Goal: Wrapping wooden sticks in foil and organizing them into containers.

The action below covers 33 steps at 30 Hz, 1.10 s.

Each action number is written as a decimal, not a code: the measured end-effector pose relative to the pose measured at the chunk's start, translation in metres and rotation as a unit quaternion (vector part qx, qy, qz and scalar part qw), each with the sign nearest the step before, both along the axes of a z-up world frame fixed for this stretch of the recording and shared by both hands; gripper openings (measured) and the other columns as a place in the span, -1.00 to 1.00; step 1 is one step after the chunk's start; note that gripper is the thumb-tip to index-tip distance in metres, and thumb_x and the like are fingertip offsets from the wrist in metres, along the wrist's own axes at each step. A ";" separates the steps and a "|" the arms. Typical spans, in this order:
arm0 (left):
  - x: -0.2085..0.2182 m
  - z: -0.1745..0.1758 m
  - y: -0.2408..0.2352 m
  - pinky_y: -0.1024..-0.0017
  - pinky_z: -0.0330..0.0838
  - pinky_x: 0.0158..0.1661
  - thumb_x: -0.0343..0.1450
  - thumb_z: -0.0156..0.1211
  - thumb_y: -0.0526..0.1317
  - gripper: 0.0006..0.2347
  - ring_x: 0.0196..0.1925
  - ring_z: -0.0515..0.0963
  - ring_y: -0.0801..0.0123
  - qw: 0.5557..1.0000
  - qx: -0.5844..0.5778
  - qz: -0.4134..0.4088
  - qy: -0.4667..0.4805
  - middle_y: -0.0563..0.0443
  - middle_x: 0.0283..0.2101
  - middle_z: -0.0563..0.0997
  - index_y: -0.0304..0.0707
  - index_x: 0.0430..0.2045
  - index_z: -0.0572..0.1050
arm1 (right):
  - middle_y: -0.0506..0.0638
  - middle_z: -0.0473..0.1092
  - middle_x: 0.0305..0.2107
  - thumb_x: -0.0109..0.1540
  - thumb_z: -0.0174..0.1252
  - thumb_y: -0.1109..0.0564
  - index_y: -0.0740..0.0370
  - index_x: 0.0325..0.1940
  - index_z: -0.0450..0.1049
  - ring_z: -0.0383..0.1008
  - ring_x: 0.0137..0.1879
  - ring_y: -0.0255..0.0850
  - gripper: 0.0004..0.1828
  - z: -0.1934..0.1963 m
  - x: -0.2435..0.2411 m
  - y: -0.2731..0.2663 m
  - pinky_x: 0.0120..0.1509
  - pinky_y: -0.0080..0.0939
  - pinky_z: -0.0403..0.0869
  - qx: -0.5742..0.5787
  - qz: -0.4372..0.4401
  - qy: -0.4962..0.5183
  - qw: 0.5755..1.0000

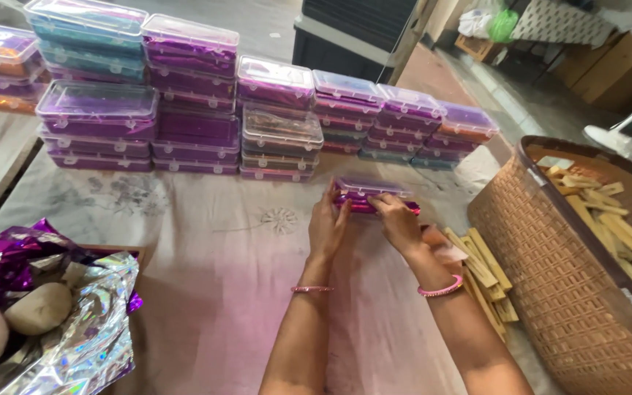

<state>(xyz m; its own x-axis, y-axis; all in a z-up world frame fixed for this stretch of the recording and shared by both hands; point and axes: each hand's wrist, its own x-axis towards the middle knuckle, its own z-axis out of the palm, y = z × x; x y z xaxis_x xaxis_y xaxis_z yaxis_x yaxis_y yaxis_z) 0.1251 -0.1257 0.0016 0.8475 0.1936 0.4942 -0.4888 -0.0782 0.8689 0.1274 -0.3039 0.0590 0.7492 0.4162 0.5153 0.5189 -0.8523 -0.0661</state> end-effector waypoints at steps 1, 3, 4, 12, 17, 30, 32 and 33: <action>-0.002 0.002 0.004 0.23 0.45 0.12 0.56 0.07 -0.03 -0.47 0.19 0.56 0.06 1.000 0.004 0.002 0.004 -0.24 0.17 0.58 -0.12 0.45 0.15 | 0.12 0.52 -0.03 0.21 0.08 0.32 0.21 0.09 0.59 0.51 0.13 0.07 -0.62 -0.004 0.000 0.001 0.21 -0.01 0.47 0.004 0.002 0.004 1.000; -0.003 0.008 0.008 0.23 0.46 -0.02 0.43 0.23 -0.18 -0.48 -0.01 0.63 0.16 0.985 0.059 0.114 0.118 -0.01 -0.04 0.72 -0.07 0.34 0.29 | 0.14 0.51 0.01 0.22 0.08 0.33 0.20 0.11 0.59 0.51 0.14 0.08 -0.61 -0.009 0.001 0.000 0.21 -0.01 0.47 0.006 0.006 -0.019 1.000; -0.001 0.003 0.008 0.23 0.46 -0.02 0.43 0.23 -0.18 -0.48 -0.01 0.63 0.16 0.984 0.061 0.114 0.119 -0.01 -0.04 0.72 -0.07 0.34 0.29 | 0.14 0.51 0.01 0.22 0.08 0.33 0.20 0.11 0.59 0.51 0.14 0.08 -0.61 -0.012 0.002 -0.001 0.21 -0.01 0.47 0.008 0.005 -0.017 1.000; -0.004 -0.004 0.007 0.21 0.51 -0.10 0.34 0.31 -0.28 -0.81 -0.06 0.62 0.12 0.986 0.095 0.107 0.089 -0.04 -0.01 0.60 -0.08 -0.18 0.66 | 0.15 0.51 0.02 0.16 0.13 0.37 0.21 0.11 0.57 0.50 0.16 0.11 -0.56 -0.016 0.013 -0.008 0.22 0.01 0.47 0.041 0.012 0.014 0.999; -0.007 -0.004 0.007 0.18 0.50 -0.05 0.28 0.31 -0.31 -0.72 0.01 0.59 0.05 0.980 0.152 0.127 0.035 -0.08 0.07 0.54 -0.08 -0.12 0.64 | 0.16 0.51 0.00 0.12 0.12 0.39 0.24 0.07 0.56 0.50 0.14 0.12 -0.57 -0.016 0.016 -0.006 0.21 0.01 0.47 0.045 0.032 0.021 0.998; -0.012 -0.001 0.008 0.12 0.53 -0.13 0.32 0.34 -0.17 -0.70 -0.08 0.61 -0.04 0.962 0.222 0.159 0.024 -0.23 0.12 0.50 -0.06 -0.06 0.61 | 0.08 0.54 -0.12 0.17 0.00 0.36 0.15 0.01 0.58 0.55 0.06 0.03 -0.60 -0.036 0.014 0.010 0.35 0.09 0.40 0.024 -0.071 -0.057 0.996; -0.011 -0.003 0.008 0.12 0.53 -0.14 0.33 0.34 -0.17 -0.71 -0.07 0.61 -0.06 0.959 0.231 0.160 0.020 -0.23 0.10 0.51 -0.05 -0.06 0.61 | 0.08 0.54 -0.11 0.17 0.00 0.36 0.15 0.02 0.58 0.53 0.07 0.06 -0.59 -0.034 0.012 0.010 0.33 0.08 0.40 0.025 -0.066 -0.061 0.996; -0.010 -0.004 0.009 0.12 0.53 -0.15 0.33 0.34 -0.16 -0.72 -0.06 0.61 -0.07 0.957 0.239 0.164 0.017 -0.23 0.09 0.51 -0.04 -0.07 0.61 | 0.09 0.55 -0.09 0.16 0.01 0.36 0.15 0.03 0.58 0.51 0.07 0.09 -0.58 -0.033 0.012 0.010 0.31 0.07 0.40 0.025 -0.059 -0.064 0.996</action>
